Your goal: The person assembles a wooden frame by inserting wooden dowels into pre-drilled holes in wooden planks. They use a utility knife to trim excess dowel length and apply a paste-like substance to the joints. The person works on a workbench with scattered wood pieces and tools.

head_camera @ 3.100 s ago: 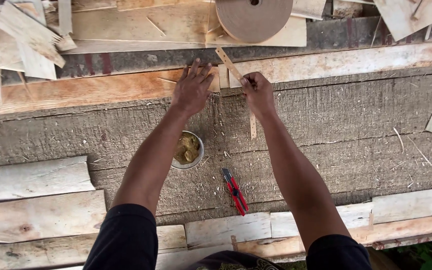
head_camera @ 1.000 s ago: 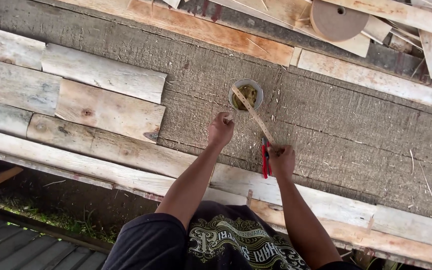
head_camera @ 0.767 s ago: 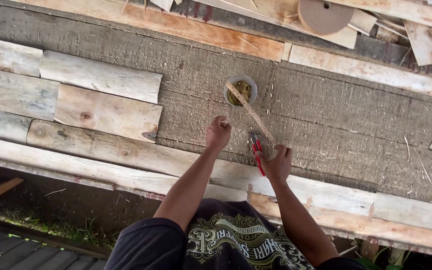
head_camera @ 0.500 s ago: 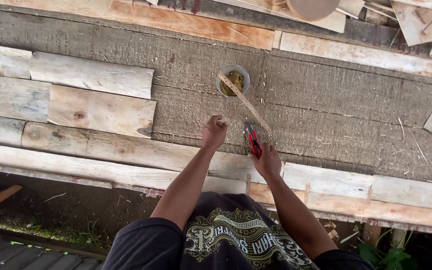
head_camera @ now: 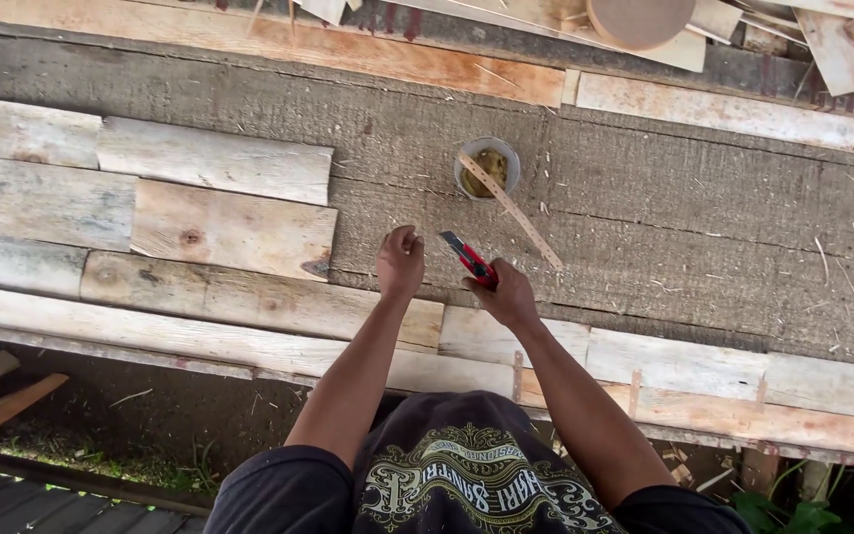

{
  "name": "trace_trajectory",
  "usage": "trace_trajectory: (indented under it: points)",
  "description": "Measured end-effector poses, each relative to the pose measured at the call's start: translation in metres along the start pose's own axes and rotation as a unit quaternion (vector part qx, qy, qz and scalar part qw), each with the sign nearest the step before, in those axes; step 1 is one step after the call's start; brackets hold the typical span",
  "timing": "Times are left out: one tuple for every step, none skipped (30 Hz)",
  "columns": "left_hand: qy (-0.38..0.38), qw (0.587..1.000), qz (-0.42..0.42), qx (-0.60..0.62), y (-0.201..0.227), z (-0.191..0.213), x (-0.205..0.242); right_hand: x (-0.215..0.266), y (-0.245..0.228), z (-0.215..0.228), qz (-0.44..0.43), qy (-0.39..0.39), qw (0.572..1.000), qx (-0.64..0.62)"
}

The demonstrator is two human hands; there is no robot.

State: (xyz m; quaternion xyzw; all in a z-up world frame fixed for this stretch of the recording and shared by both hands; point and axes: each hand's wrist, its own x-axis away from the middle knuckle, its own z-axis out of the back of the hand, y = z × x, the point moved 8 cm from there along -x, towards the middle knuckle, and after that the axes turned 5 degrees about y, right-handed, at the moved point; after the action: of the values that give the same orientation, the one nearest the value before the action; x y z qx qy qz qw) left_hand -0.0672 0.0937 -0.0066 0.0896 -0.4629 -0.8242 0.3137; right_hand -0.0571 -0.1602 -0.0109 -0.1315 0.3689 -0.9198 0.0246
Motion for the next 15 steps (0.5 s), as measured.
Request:
trace_trajectory:
  points:
    - [0.001, 1.0, 0.0, 0.001, -0.008, 0.005, -0.008, -0.007, -0.009, -0.009, 0.001, 0.0, 1.0, 0.0]
    - [0.02, 1.0, -0.014, -0.007, -0.014, 0.013, -0.018, -0.015, -0.023, -0.016, 0.021, 0.018, 0.999, -0.018]
    - [0.04, 0.999, -0.027, -0.015, -0.022, 0.022, -0.028, -0.023, -0.037, -0.024, 0.041, 0.036, 0.998, -0.035]
    - [0.041, 0.999, -0.025, -0.015, -0.022, 0.033, -0.035, -0.029, -0.055, -0.028, 0.042, 0.034, 0.998, -0.034]
    - [0.049, 0.998, -0.032, 0.004, -0.021, 0.046, -0.044, -0.036, -0.077, -0.031, 0.069, 0.054, 0.995, -0.054]
    - [0.057, 0.997, -0.04, 0.023, -0.021, 0.059, -0.054, -0.042, -0.1, -0.034, 0.094, 0.075, 0.99, -0.073]
    - [0.057, 0.997, -0.039, 0.022, -0.033, 0.067, -0.068, -0.053, -0.117, -0.042, 0.094, 0.074, 0.99, -0.073]
    - [0.085, 0.993, -0.087, -0.01, -0.038, 0.079, -0.083, -0.063, -0.139, -0.047, 0.122, 0.104, 0.985, -0.063]
    - [0.112, 0.984, -0.135, -0.042, -0.042, 0.09, -0.099, -0.074, -0.161, -0.051, 0.151, 0.134, 0.978, -0.053]
    - [0.107, 0.984, -0.137, -0.043, -0.041, 0.106, -0.117, -0.087, -0.176, -0.059, 0.145, 0.137, 0.978, -0.054]
    - [0.097, 0.98, -0.163, -0.051, -0.036, 0.12, -0.135, -0.096, -0.199, -0.06, 0.201, 0.181, 0.962, -0.036]
    - [0.088, 0.976, -0.192, -0.057, -0.027, 0.133, -0.159, -0.109, -0.224, -0.061, 0.256, 0.228, 0.939, -0.016]
    - [0.083, 0.975, -0.198, -0.056, -0.019, 0.15, -0.183, -0.127, -0.232, -0.074, 0.252, 0.235, 0.939, -0.015]
    - [0.041, 0.977, -0.171, -0.121, -0.019, 0.158, -0.204, -0.142, -0.238, -0.088, 0.249, 0.239, 0.938, 0.009]
    - [0.0, 0.972, -0.143, -0.186, -0.018, 0.167, -0.225, -0.158, -0.243, -0.101, 0.246, 0.244, 0.937, 0.033]
